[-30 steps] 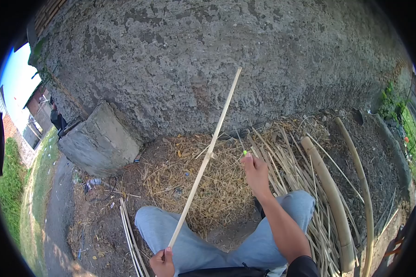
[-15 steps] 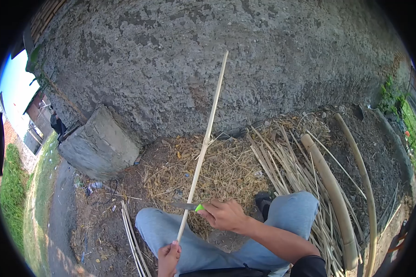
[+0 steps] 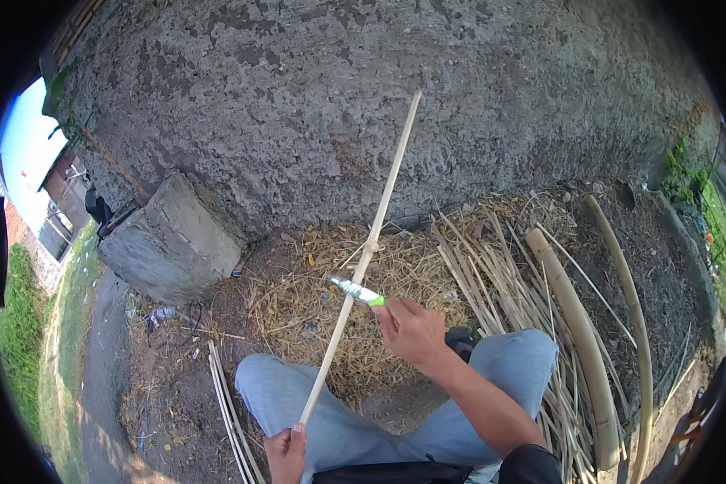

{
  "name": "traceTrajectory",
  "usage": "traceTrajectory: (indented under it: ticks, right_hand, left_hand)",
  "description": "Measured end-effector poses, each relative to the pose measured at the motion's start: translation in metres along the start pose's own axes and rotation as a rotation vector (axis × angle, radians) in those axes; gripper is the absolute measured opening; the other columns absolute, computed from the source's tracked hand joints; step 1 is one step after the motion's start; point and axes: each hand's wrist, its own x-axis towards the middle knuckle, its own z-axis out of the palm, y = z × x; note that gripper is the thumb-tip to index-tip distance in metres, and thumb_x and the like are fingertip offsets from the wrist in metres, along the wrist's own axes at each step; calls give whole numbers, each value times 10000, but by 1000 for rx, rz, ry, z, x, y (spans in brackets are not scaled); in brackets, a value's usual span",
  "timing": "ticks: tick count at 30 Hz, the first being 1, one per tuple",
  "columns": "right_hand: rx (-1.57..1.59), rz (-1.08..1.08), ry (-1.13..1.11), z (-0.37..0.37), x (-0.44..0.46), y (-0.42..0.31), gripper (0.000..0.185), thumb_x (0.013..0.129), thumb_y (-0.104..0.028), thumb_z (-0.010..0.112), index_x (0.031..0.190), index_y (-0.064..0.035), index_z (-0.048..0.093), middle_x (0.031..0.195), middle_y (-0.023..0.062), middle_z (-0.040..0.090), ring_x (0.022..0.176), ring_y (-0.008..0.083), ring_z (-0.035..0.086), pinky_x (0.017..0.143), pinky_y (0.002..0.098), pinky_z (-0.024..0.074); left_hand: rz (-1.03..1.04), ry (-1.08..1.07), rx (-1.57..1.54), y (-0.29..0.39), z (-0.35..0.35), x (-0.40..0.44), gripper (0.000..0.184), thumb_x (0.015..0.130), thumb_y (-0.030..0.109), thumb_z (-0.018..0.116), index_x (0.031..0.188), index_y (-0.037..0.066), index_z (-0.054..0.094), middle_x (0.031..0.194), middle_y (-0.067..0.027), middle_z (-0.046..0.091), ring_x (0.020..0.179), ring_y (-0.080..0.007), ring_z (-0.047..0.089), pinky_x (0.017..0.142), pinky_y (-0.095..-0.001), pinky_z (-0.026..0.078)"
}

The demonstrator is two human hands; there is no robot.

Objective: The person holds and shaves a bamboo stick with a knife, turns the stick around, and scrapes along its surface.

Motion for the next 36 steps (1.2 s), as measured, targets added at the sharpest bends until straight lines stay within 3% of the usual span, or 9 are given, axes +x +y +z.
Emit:
traceTrajectory:
  ticks: [3, 9, 11, 14, 17, 19, 21, 28, 36]
  right_hand:
    - [-16, -88, 12, -9, 15, 28, 180, 903, -221, 707, 887, -41, 709, 612, 66, 587, 430, 205, 530, 378, 349, 366]
    - [-112, -93, 109, -5, 16, 21, 224, 935, -277, 664, 836, -79, 694, 614, 61, 617, 420, 251, 561, 370, 381, 381]
    - [-81, 100, 229, -4, 30, 51, 273, 948, -288, 643, 827, -50, 706, 628, 98, 647, 445, 281, 576, 419, 407, 412]
    - [-269, 458, 98, -28, 49, 85, 316, 963, -296, 619, 839, -23, 717, 637, 146, 655, 480, 320, 591, 466, 426, 421]
    - [-143, 369, 200, -21, 48, 85, 369, 989, -335, 591, 868, -11, 722, 563, 111, 613, 461, 227, 575, 471, 383, 401]
    - [555, 710, 17, -8, 25, 69, 428, 991, -394, 594, 873, -4, 726, 546, 28, 577, 482, 107, 514, 470, 340, 367]
    - [727, 846, -122, 2, 6, 46, 422, 951, -409, 669, 928, 7, 730, 631, -11, 589, 565, 48, 478, 501, 287, 374]
    - [887, 763, -54, 11, 13, 18, 380, 822, -235, 829, 1051, 47, 717, 894, 71, 716, 792, 91, 638, 717, 276, 522]
    - [845, 749, -113, 8, 18, 25, 243, 868, -146, 776, 995, 57, 735, 809, 89, 720, 711, 94, 613, 656, 280, 499]
  left_hand:
    - [-47, -134, -84, 7, -18, -12, 323, 974, 216, 539, 782, -41, 567, 598, -232, 469, 506, -239, 430, 508, -420, 366]
    - [-23, -100, -57, 4, -21, -21, 331, 962, 192, 540, 731, -45, 540, 588, -243, 438, 478, -260, 412, 496, -442, 350]
    - [37, -69, 102, -32, -28, -31, 329, 967, 214, 556, 756, -38, 571, 579, -201, 471, 514, -216, 438, 523, -428, 372]
    - [-37, -80, 102, -74, -45, -56, 330, 972, 238, 565, 782, -28, 607, 584, -129, 506, 564, -191, 482, 555, -408, 392]
    - [-105, -22, 6, -74, -45, -61, 334, 976, 254, 565, 789, -16, 621, 598, -65, 511, 610, -154, 480, 567, -381, 395]
    - [-172, -11, 88, -63, -40, -53, 339, 972, 248, 561, 770, -22, 602, 589, -92, 485, 599, -151, 451, 548, -387, 380]
    - [-83, -25, 90, -65, -33, -42, 331, 969, 237, 558, 776, -31, 593, 577, -120, 442, 576, -161, 422, 531, -398, 365]
    - [-2, -25, 70, -44, -20, -33, 363, 943, 218, 563, 689, -39, 534, 555, -171, 440, 503, -217, 436, 508, -419, 359]
    - [-4, -60, 91, -47, -12, -35, 362, 935, 237, 559, 695, -34, 545, 537, -181, 455, 463, -248, 452, 489, -426, 360]
